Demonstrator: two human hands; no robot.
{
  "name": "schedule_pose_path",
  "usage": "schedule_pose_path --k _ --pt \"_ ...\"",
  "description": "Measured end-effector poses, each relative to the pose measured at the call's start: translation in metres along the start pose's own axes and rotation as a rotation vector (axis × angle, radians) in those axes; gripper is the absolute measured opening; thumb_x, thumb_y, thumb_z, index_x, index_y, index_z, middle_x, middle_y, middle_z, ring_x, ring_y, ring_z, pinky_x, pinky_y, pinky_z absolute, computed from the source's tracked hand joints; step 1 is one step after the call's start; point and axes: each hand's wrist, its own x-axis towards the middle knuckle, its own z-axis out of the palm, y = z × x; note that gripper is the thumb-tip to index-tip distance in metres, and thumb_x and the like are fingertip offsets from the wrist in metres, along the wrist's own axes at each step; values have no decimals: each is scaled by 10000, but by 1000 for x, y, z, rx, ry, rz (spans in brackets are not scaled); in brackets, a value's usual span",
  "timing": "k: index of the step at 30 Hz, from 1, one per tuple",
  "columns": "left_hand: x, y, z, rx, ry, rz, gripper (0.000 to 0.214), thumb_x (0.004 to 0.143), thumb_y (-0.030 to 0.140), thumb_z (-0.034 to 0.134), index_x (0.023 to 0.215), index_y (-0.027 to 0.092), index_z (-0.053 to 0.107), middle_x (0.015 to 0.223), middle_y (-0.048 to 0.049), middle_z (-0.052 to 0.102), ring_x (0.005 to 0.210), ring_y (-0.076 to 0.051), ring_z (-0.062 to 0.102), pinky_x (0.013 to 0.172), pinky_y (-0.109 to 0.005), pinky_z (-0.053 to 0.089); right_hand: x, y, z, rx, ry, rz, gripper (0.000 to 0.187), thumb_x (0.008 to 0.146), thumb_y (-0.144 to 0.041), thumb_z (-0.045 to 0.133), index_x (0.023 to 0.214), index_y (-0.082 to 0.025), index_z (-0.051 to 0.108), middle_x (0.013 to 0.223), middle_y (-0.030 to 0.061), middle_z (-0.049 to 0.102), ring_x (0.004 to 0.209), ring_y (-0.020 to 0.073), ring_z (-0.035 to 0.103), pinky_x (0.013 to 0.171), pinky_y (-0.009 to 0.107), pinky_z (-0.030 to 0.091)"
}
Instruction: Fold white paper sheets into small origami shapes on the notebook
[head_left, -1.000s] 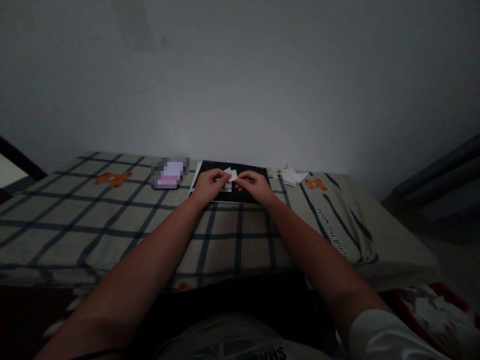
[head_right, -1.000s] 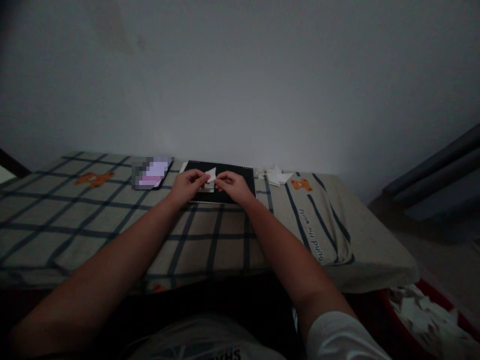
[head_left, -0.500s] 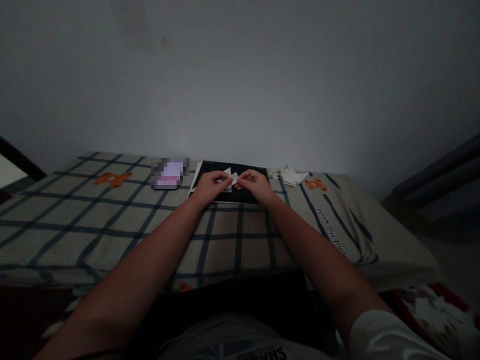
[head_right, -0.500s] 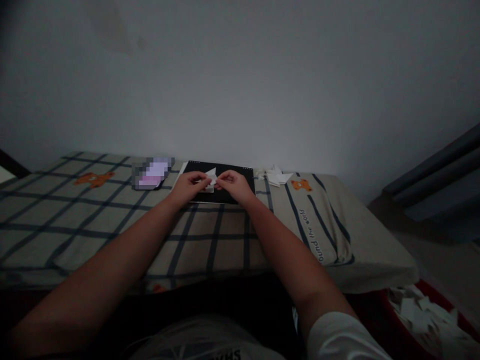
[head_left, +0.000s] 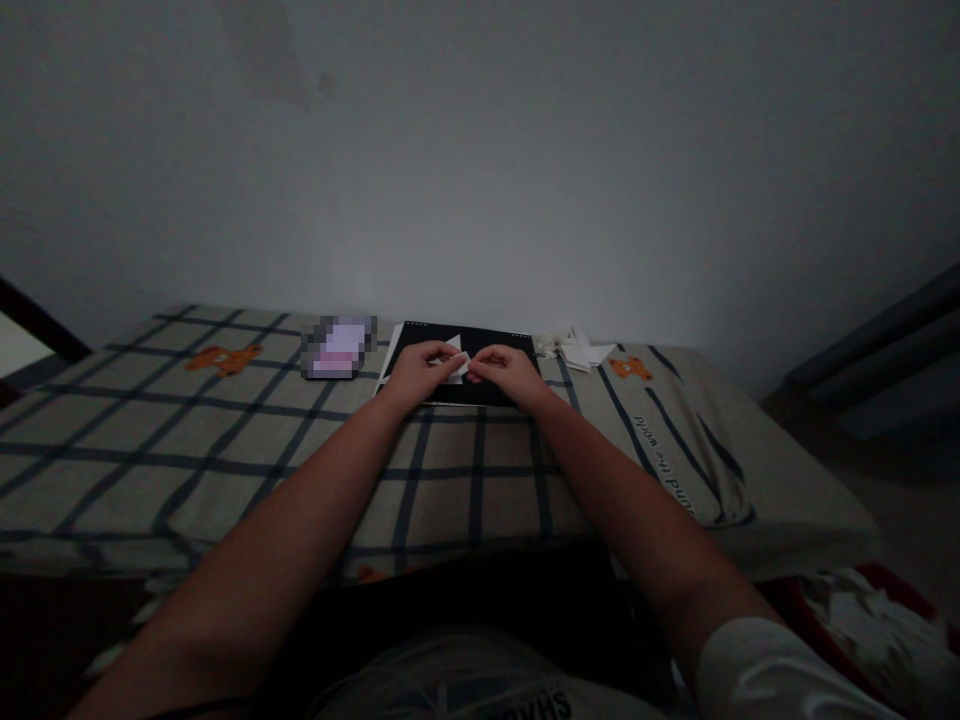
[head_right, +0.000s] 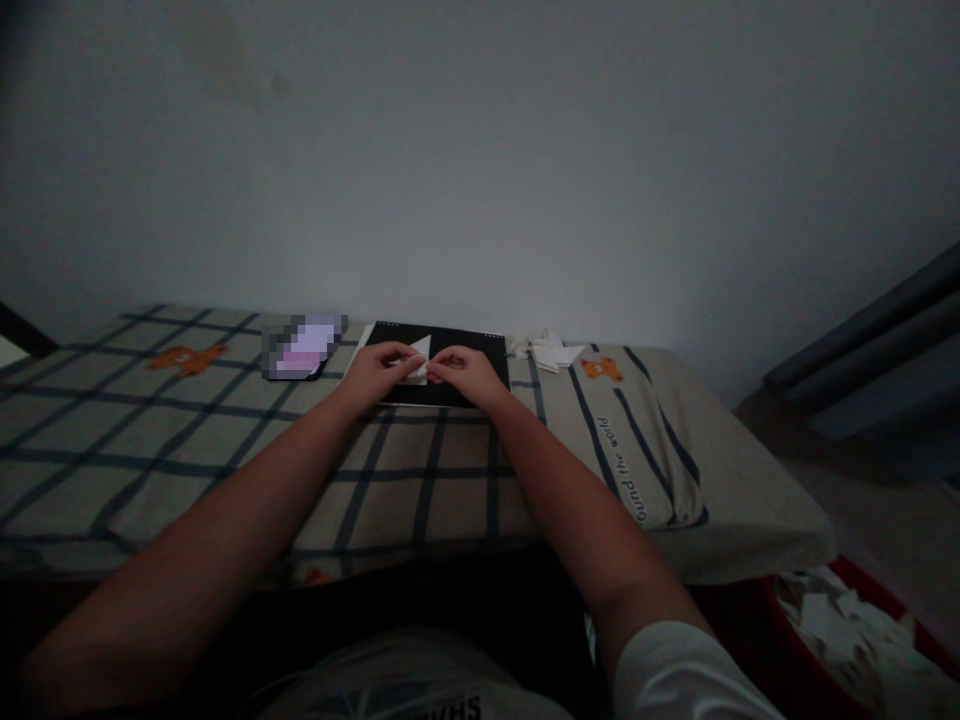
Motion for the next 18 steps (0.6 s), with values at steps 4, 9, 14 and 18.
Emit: schedule_pose_path --k 4,9,14,18 --pt "0 -1 0 23 33 22 323 736 467 626 797 154 671 792 -45 663 684 -134 573 634 -237 445 0 -1 -2 -71 0 8 246 674 -372 689 778 -156 635 714 24 657 656 120 607 672 271 477" --pt "0 2 2 -8 41 -12 317 719 465 645 782 155 660 764 -38 654 649 -128 565 618 -241 448 0 -9 -1 -71 -4 4 194 689 -339 669 759 -164 622 736 24 657 714 132 618 723 288 476" --pt "1 5 1 -85 -3 -39 302 716 440 656 778 145 633 710 -23 626 603 -113 551 588 -234 448 1 -8 1 -18 19 -40 188 680 -309 669 766 -169 577 726 2 613 698 119 594 710 274 474" --pt "2 3 1 -164 -48 -60 278 696 397 680 774 141 603 690 -9 604 594 -107 551 583 -234 456 3 -1 2 54 78 -101 270 649 -283 691 853 -190 541 804 -7 588 763 109 576 765 268 470"
